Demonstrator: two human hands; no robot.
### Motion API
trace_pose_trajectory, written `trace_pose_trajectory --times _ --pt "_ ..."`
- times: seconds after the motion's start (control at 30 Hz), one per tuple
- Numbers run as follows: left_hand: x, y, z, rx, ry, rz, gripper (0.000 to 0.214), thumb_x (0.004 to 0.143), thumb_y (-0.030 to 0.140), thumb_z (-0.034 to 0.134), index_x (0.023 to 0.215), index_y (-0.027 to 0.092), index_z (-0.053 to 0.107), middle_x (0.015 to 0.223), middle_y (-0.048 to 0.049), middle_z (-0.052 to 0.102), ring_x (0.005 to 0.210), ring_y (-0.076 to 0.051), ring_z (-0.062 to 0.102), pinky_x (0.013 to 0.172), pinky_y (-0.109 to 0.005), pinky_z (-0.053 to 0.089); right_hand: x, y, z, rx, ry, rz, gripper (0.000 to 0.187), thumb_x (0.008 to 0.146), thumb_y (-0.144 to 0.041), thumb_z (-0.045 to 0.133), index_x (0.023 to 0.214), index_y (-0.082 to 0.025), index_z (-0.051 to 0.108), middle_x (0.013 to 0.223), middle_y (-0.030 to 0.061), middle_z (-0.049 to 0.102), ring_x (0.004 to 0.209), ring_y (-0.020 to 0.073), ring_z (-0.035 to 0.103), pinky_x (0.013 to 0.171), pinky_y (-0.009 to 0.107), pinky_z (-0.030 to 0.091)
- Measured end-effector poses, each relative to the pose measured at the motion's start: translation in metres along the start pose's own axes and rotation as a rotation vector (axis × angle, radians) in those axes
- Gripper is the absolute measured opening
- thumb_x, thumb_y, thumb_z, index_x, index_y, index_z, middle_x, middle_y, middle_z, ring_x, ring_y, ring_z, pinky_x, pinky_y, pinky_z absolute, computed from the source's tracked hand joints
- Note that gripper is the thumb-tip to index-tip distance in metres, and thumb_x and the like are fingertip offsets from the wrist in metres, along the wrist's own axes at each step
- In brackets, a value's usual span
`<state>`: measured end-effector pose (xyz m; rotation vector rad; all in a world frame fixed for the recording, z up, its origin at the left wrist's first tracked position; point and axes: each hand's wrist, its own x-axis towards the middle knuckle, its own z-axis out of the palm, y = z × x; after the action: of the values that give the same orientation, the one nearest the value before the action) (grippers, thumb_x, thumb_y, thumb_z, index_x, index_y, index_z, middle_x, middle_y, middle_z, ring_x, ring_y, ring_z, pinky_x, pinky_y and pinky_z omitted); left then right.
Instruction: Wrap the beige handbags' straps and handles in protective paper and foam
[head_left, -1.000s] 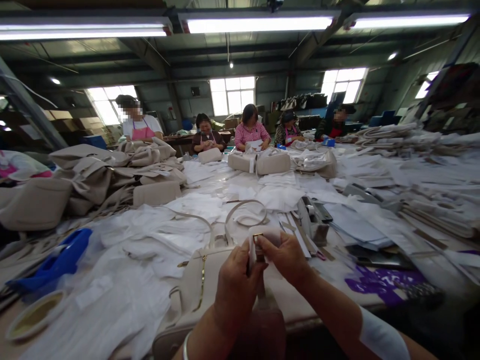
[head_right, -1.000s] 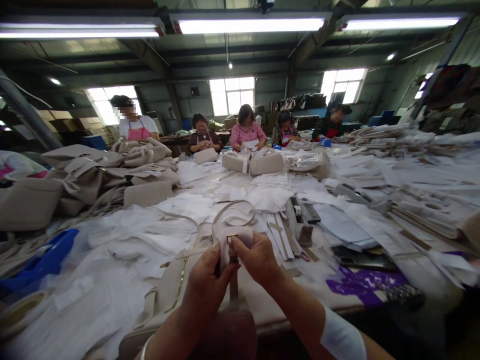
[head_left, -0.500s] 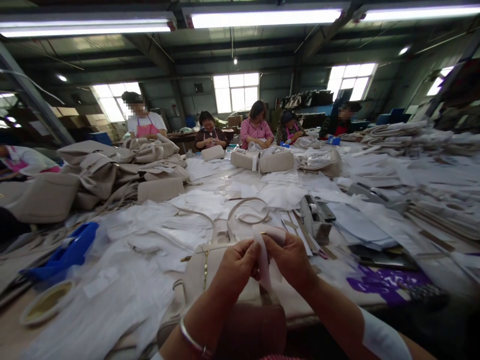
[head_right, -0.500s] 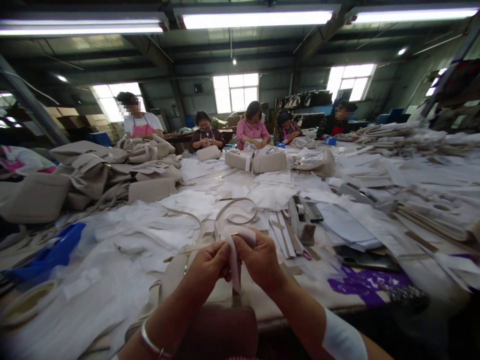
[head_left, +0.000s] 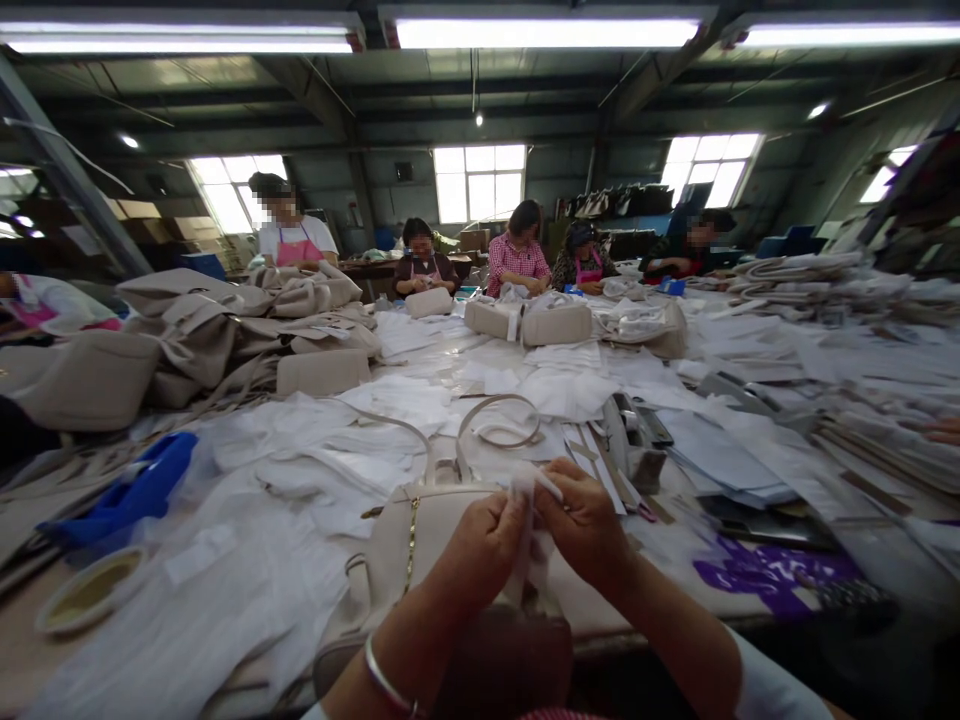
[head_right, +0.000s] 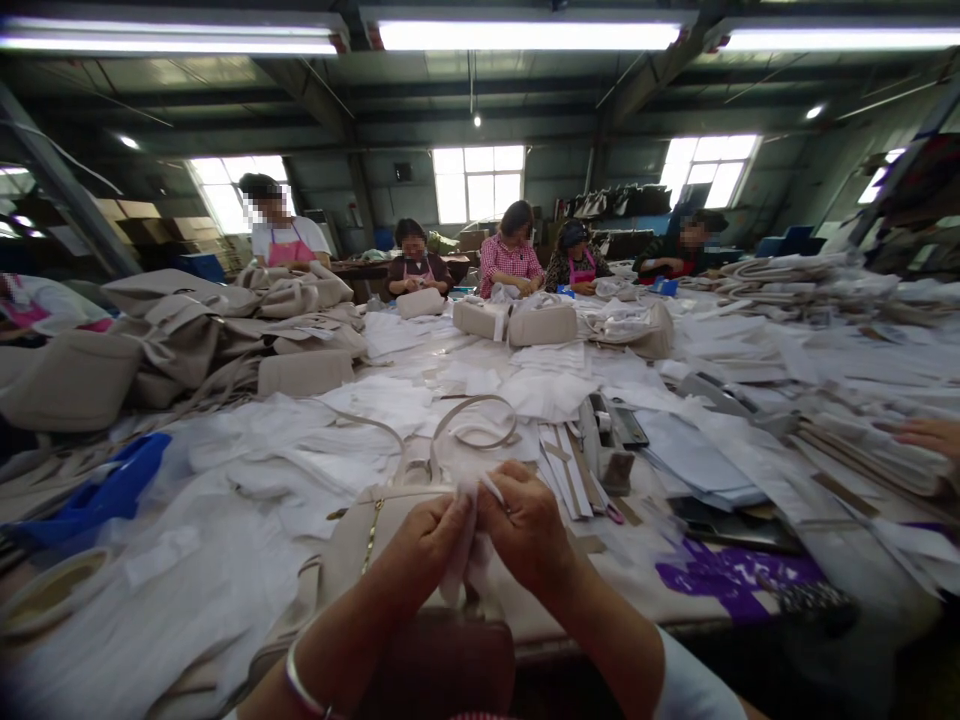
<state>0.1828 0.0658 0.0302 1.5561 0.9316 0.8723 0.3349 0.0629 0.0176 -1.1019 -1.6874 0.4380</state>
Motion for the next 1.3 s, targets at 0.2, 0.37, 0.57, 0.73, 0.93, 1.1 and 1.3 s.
trace_pose_trajectory --times 0.2,0.37,0.57,0.73,0.93,1.1,1.3 --pt "-0.005 -0.004 -0.002 -0.100 0.006 -0.050 0.047 0.094 0.056 0.045 0.077 0.014 0.060 0.061 -0.0001 0.055 0.052 -0.009 0.046 0.048 -0.019 0.036 -0.002 0.008 -0.024 0.456 -0.269 0.161 0.037 0.090 -0.050 0.057 0.092 -0.015 0.069 0.075 0.0038 0.058 0.066 0.0157 0.050 0.062 0.028 0.043" --pt "-0.011 -0.004 0.002 -0.166 -0.034 -0.001 0.044 0.096 0.055 0.043 0.081 0.015 0.056 0.062 0.0026 0.048 0.053 -0.009 0.043 0.049 -0.020 0.033 0.003 0.018 -0.034 0.782 -0.491 0.243 0.045 0.077 -0.046 0.075 0.111 -0.018 0.071 0.087 0.0049 0.065 0.079 0.0183 0.058 0.074 0.030 0.049" --pt "-0.018 0.008 0.006 -0.023 -0.132 0.085 0.035 0.098 0.046 0.043 0.090 0.017 0.060 0.065 0.0026 0.048 0.054 -0.009 0.040 0.049 -0.020 0.036 0.010 0.018 -0.025 0.743 -0.457 0.210 0.039 0.070 -0.043 0.081 0.097 -0.015 0.078 0.081 0.0039 0.063 0.073 0.0167 0.059 0.065 0.027 0.049" --pt "-0.018 0.011 0.005 0.221 -0.177 0.246 0.029 0.097 0.033 0.042 0.107 0.017 0.064 0.073 -0.0030 0.059 0.062 -0.014 0.048 0.057 -0.024 0.044 -0.003 0.013 -0.022 0.649 -0.323 0.219 0.022 0.068 -0.031 0.084 0.082 -0.015 0.077 0.070 0.0000 0.057 0.064 0.0118 0.053 0.057 0.022 0.045" --pt "-0.021 0.013 0.001 0.166 -0.300 0.162 0.021 0.092 0.023 0.043 0.100 0.016 0.061 0.087 -0.0059 0.065 0.074 -0.016 0.057 0.069 -0.026 0.049 -0.018 0.004 -0.020 0.753 -0.204 0.319 0.019 0.077 -0.032 0.075 0.074 -0.017 0.065 0.060 -0.0027 0.055 0.047 0.0138 0.057 0.044 0.025 0.045" --pt "-0.024 0.003 0.013 0.310 -0.069 0.288 0.026 0.087 0.024 0.054 0.112 0.018 0.059 0.099 -0.0076 0.068 0.087 -0.020 0.061 0.080 -0.032 0.050 -0.019 0.005 -0.021 0.439 -0.065 0.201 0.022 0.082 -0.031 0.071 0.068 -0.017 0.063 0.061 -0.0019 0.053 0.057 0.0119 0.051 0.053 0.024 0.041" --pt "-0.018 -0.022 0.025 0.520 0.047 0.401 0.021 0.097 0.027 0.042 0.092 0.019 0.060 0.081 -0.0055 0.066 0.073 -0.018 0.060 0.067 -0.030 0.047 -0.031 0.010 -0.007 0.423 0.070 0.271 0.032 0.089 -0.043 0.062 0.069 -0.017 0.061 0.062 -0.0009 0.051 0.059 0.0127 0.046 0.054 0.025 0.038"
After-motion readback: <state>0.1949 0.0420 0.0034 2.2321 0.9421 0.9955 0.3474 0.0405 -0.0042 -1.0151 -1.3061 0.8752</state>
